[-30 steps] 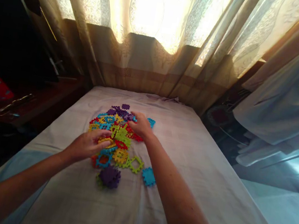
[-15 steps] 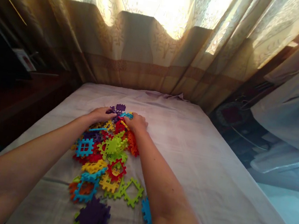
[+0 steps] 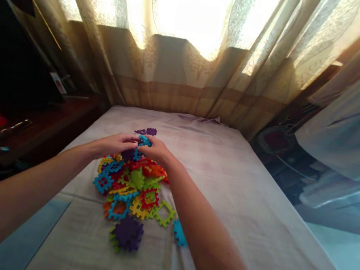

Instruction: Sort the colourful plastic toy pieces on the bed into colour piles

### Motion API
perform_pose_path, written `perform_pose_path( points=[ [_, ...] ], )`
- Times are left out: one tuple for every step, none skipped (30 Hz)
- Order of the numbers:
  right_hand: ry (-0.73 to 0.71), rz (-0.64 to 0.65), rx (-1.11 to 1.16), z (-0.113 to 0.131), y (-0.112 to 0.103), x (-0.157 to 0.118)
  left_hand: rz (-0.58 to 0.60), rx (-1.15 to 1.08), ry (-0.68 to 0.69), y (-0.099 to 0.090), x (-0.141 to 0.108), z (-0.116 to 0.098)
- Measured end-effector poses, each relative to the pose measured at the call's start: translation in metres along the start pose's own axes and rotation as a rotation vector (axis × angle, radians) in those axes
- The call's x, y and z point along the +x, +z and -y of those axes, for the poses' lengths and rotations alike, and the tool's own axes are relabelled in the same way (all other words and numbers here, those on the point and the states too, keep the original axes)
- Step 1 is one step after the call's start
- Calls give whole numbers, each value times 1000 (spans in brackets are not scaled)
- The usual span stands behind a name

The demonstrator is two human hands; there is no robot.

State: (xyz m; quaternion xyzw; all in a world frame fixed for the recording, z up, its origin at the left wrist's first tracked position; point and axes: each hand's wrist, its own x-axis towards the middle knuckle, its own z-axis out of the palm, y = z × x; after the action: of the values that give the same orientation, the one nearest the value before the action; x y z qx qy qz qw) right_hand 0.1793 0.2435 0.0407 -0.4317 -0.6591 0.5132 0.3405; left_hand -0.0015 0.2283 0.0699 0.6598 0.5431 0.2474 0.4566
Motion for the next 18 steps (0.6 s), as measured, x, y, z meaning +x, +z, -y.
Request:
perform_pose_path(
  points=[
    [-19, 22, -32, 4, 0, -14, 3, 6, 28, -1, -15, 2],
    [-42, 20, -85, 7, -1, -30, 2, 14, 46, -3, -29, 5],
    [-69, -2, -158, 8, -4, -47, -12, 22, 56, -5, -42, 9],
    [-96, -44, -244, 6, -8, -66, -41, 36, 61, -8, -54, 15],
    [-119, -92, -341, 2, -13, -87, -94, 62, 62, -12, -64, 23],
    [-141, -132, -432, -5, -17, -111, -165, 96, 70, -15, -71, 32],
    [-140, -174, -528, -14, -21, -135, -242, 140, 81, -18, -76, 43],
    [-104, -217, -632, -25, -23, -160, -330, 206, 93, -20, -79, 53],
    [-35, -262, -735, -38, -24, -184, -410, 277, 108, -19, -80, 65],
    [53, -292, -828, -51, -22, -205, -467, 320, 109, -16, -80, 75],
    [142, -301, -904, -64, -19, -222, -480, 336, 85, -11, -80, 84],
    [201, -292, -962, -75, -14, -235, -463, 333, 62, -3, -79, 92],
    [224, -274, -1002, -85, -9, -241, -438, 328, 56, 6, -80, 98],
    [227, -268, -1029, -91, -4, -241, -422, 328, 57, 16, -82, 101],
    [220, -274, -1045, -95, 1, -235, -404, 342, 72, 27, -87, 103],
    [210, -290, -1048, -96, 5, -225, -393, 360, 82, 37, -94, 103],
    [204, -316, -1041, -94, 8, -210, -386, 384, 86, 46, -103, 102],
    [203, -344, -1025, -91, 11, -193, -387, 413, 93, 56, -114, 100]
  ],
)
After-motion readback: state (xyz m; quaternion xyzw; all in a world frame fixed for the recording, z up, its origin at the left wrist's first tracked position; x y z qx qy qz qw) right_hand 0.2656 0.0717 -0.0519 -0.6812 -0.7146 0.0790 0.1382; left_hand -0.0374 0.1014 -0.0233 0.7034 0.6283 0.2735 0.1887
